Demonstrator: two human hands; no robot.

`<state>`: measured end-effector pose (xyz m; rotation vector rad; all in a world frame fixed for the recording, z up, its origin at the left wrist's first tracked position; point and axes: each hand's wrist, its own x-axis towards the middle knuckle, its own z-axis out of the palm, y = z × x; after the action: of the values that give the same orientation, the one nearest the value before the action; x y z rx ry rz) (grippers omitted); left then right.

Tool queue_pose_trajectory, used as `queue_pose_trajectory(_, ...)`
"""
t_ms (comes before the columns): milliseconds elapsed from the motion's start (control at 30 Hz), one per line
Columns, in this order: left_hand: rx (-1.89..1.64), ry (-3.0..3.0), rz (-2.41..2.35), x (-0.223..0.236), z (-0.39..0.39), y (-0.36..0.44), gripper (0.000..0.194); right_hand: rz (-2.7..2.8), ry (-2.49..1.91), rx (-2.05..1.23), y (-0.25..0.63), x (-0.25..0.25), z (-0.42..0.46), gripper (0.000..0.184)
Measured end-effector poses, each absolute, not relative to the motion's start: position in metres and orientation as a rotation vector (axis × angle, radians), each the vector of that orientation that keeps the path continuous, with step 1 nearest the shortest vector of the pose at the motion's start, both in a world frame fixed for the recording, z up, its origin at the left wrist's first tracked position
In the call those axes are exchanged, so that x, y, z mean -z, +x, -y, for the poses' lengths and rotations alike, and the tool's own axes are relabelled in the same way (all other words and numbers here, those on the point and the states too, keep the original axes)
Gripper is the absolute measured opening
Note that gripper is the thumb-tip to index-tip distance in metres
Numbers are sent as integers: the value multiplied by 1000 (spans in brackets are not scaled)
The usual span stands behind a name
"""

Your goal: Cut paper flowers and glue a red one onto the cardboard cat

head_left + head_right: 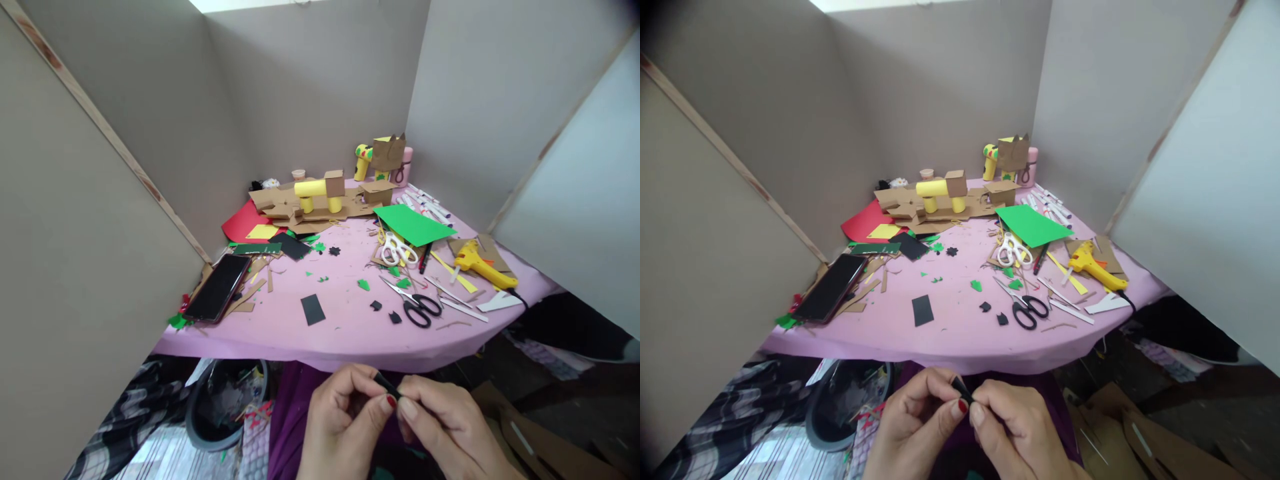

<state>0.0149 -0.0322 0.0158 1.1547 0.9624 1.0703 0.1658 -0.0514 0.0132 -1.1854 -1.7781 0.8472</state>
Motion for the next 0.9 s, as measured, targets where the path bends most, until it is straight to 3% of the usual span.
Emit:
queue_pose_trajectory(267, -1021, 1049, -916, -21, 30, 16, 15, 1800, -1265, -826, 167, -17, 52, 24)
queue_pose_trajectory(633, -964, 1785, -857, -23, 21, 2, 11, 1107, -998, -1743, 172, -1, 48, 37)
queue_pose_trajectory(767, -931, 1967, -753, -27, 20, -2, 10, 1152, -1046, -1723, 172, -3, 48, 42)
queue_pose_trajectory(900, -898, 1767, -800, -28, 23, -2, 11, 1383, -1178, -1544, 170, -14, 48, 41)
